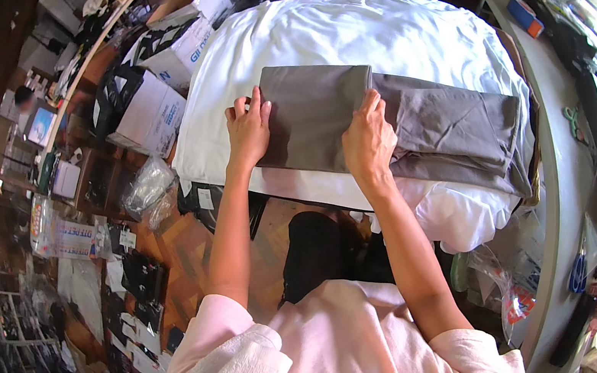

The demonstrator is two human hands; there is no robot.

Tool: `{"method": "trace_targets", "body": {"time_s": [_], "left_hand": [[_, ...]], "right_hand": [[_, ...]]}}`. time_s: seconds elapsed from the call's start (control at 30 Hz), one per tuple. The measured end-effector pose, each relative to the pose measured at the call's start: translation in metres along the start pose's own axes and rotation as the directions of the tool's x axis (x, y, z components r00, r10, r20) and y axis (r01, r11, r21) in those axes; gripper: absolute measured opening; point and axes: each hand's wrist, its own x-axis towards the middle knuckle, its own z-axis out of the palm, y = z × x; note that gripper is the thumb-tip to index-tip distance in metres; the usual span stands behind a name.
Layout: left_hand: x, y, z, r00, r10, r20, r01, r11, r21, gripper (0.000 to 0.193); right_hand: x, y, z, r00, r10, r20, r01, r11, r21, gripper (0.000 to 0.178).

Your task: The person folds a white t-shirt and places it into a clear plastic bag, then repeats the process with a gray t-shirt. Each shirt is folded neatly and sealed inside a bag on a cluttered work table.

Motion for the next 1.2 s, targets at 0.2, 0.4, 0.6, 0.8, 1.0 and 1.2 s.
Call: {"method": "trace_targets", "body": {"time_s": [0.2, 0.4, 0.6, 0.8, 1.0, 1.2], "left_hand": [[0.002, 0.001, -0.014, 0.975, -0.203, 0.088, 0.209, 0.975, -0.069, 0.054], [0.022, -0.032, -0.048, 0.814, -0.185, 0.550, 0.562, 0.485, -0.670, 0.061], [0.053, 0.006, -0.109, 0.813, -0.112, 0.572, 0.567, 0.383, -0.730, 0.042], [0.059, 0.143, -0.140, 0.851, 0.166, 0.498, 0.453, 0.247, -0.856, 0.036], [0.066, 0.231, -0.101, 0.649, 0.653, 0.391, 0.264, 0.289, -0.920, 0.039], [0.037, 0.192, 0.021, 0.902, 0.422, 0.097, -0.303, 0.775, -0.555, 0.051]], "right_hand": [[-0.002, 0.010, 0.002, 0.973, -0.164, -0.165, 0.118, 0.959, -0.259, 0.044], [-0.003, 0.010, 0.012, 1.000, 0.004, -0.011, -0.003, 0.998, 0.060, 0.039], [0.004, 0.013, 0.027, 0.989, -0.148, -0.016, 0.145, 0.932, 0.333, 0.032], [0.050, 0.012, -0.103, 0.844, -0.068, 0.533, -0.451, 0.450, 0.771, 0.088], [0.084, 0.113, -0.149, 0.921, -0.137, 0.365, -0.289, 0.389, 0.875, 0.030], [0.055, 0.213, -0.174, 0.871, 0.320, 0.373, -0.484, 0.683, 0.546, 0.020]]}}
